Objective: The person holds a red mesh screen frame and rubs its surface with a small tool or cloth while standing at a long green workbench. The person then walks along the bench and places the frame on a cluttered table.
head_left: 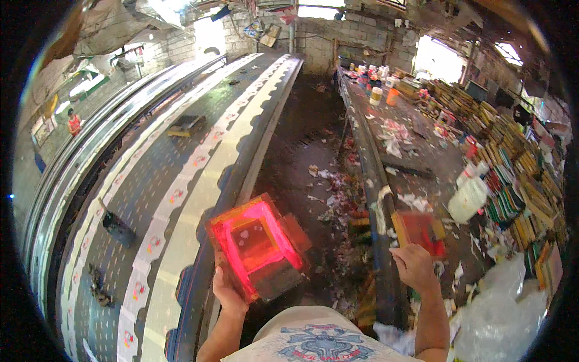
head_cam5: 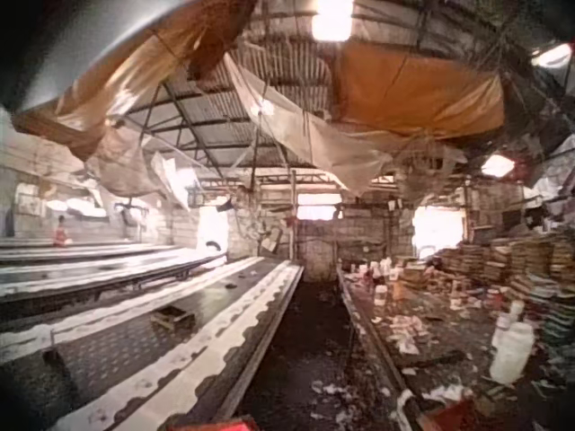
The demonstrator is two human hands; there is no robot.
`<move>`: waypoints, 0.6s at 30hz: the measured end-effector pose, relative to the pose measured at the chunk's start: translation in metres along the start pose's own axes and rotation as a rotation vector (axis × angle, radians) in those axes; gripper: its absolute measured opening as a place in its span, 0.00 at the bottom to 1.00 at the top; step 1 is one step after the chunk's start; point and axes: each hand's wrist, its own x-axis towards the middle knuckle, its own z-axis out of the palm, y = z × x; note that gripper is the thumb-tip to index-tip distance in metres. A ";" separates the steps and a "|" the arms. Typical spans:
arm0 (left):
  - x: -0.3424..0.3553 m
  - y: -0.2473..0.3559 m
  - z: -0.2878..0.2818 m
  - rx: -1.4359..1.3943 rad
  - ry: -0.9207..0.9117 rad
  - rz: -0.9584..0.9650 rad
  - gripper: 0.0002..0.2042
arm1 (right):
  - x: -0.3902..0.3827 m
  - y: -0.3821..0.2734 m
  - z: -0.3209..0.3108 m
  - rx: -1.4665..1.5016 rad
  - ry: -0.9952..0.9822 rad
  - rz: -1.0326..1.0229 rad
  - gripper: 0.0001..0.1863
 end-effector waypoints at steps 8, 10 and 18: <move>0.171 -0.044 0.051 0.013 -0.052 0.182 0.34 | 0.243 0.090 0.120 0.152 -0.077 -0.449 0.16; 0.213 -0.056 0.052 0.006 -0.006 0.197 0.37 | 0.301 0.097 0.155 0.173 -0.114 -0.541 0.16; 0.442 -0.146 0.082 -0.127 -0.056 0.044 0.35 | 0.452 0.210 0.277 0.181 -0.214 -0.554 0.16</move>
